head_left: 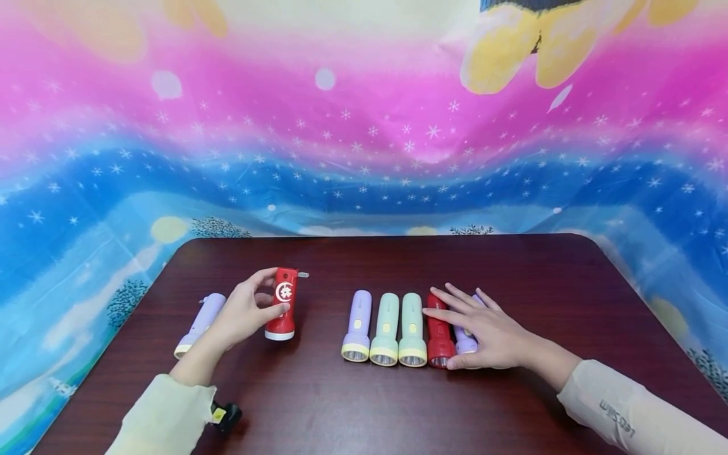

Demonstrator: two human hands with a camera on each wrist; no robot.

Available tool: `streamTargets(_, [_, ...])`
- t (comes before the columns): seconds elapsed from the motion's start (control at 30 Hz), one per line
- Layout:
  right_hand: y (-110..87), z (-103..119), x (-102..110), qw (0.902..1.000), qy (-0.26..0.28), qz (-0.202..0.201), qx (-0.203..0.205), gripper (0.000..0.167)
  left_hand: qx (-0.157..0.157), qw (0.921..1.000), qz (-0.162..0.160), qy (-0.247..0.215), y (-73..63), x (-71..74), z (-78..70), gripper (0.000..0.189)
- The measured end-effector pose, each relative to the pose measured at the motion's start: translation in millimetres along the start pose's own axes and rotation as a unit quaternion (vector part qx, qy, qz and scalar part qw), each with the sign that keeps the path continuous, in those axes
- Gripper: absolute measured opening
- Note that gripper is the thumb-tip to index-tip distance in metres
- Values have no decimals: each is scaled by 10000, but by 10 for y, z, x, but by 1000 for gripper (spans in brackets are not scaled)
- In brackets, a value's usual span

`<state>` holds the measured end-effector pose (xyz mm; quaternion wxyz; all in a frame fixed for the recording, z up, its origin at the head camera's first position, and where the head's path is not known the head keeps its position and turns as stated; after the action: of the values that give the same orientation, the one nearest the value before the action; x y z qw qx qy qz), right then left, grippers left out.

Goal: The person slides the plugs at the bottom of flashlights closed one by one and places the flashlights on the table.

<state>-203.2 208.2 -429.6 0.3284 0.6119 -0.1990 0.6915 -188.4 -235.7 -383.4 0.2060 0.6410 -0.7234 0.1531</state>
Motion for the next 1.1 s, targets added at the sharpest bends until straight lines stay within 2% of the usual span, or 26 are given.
streamTargets(0.43, [15,-9,14,10000,30,-5,16,85,-114,9998,19,161,-10,-124,-120,70])
streamTargets(0.8, [24,-7,3,10000,21,1,37,84,-281,9994,119,-173,-46,-325,-275,67])
streamTargets(1.1, [10,6,8,10000,-28,-49,83,85,-330,9973,-218,-618,-68,-481,-358,66])
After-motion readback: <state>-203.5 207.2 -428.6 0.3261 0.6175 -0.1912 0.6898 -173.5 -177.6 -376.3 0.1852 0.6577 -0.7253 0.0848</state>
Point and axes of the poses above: each hand's wrist, its own y-axis towards the middle knuckle, its own x-axis out of the back of the hand, z = x × y, the point moved 1 cm from there along y, towards the middle knuckle, and after that the axes turned 4 degrees about -y, right-handed, at the moved point
